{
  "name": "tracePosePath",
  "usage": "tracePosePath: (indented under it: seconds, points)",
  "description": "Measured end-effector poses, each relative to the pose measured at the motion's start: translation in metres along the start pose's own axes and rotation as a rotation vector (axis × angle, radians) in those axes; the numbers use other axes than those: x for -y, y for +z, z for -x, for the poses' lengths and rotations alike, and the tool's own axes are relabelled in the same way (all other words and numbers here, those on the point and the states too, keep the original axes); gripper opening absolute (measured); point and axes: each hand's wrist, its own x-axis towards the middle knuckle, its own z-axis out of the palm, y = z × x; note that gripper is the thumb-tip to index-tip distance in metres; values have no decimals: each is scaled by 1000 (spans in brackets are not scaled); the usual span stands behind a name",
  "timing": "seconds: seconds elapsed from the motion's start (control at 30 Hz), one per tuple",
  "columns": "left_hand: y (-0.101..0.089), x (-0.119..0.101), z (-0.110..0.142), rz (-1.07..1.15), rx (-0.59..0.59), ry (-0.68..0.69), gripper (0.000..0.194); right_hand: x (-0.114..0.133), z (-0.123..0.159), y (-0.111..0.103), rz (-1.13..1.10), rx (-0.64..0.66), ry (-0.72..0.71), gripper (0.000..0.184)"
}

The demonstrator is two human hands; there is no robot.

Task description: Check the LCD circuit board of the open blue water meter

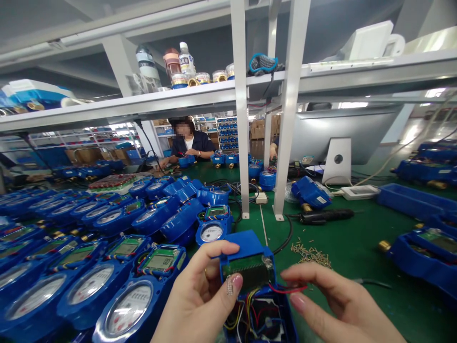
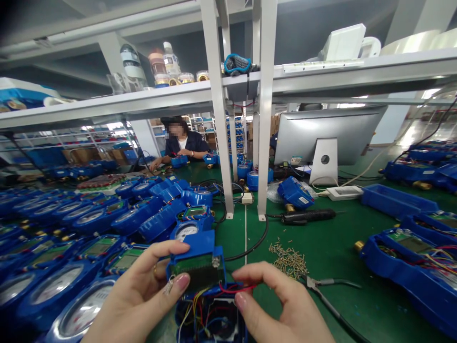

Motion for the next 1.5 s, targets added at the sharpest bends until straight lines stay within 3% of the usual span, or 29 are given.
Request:
tracePosePath:
  seconds: [0.1,0.2,0.37,0.5,0.63,0.7,0.83,0.9,0.97,1.07,1.13,1.2,1.3,1.5]
  points:
    - [3,-4,-4,-46,64,61,24,8,-3,-2,-96,-3,57,46]
    - [5,-5,-6,-55,155,87,32,17,-8,-1,-109,29,30,55]
    - [5,-3,-7,44,175,2,55,23,-15,7,-318,54,151,49]
    - [-2,2,-6,202,229,-55,90,26,-22,14,-447,-42,125,42]
    - [-12,8,-3,31,193,-124,103,34,-29,19,-497,-70,78,42]
    - [-14,8,-2,-54,191,-119,95,36,-31,20,-489,-83,74,43]
    - [-11,4,-1,-122,206,-101,44,36,-29,24,-474,-83,91,43]
    - [-9,3,0,-132,174,-93,33,35,-27,26,-469,-75,105,43]
    - [-9,3,1,-119,147,-69,30,34,-25,26,-452,-53,106,44]
    - [-8,7,2,-82,105,-44,26,31,-22,23,-420,85,86,54]
    - [-7,9,3,-59,78,-38,25,27,-19,18,-323,191,73,63]
    - [-5,11,4,-42,51,-33,23,23,-17,13,-157,241,55,58]
    - [-3,15,6,-23,-9,-25,21,19,-15,4,9,237,-6,27]
    - [-1,17,6,-26,-49,-53,22,20,-15,-10,20,154,-58,31]
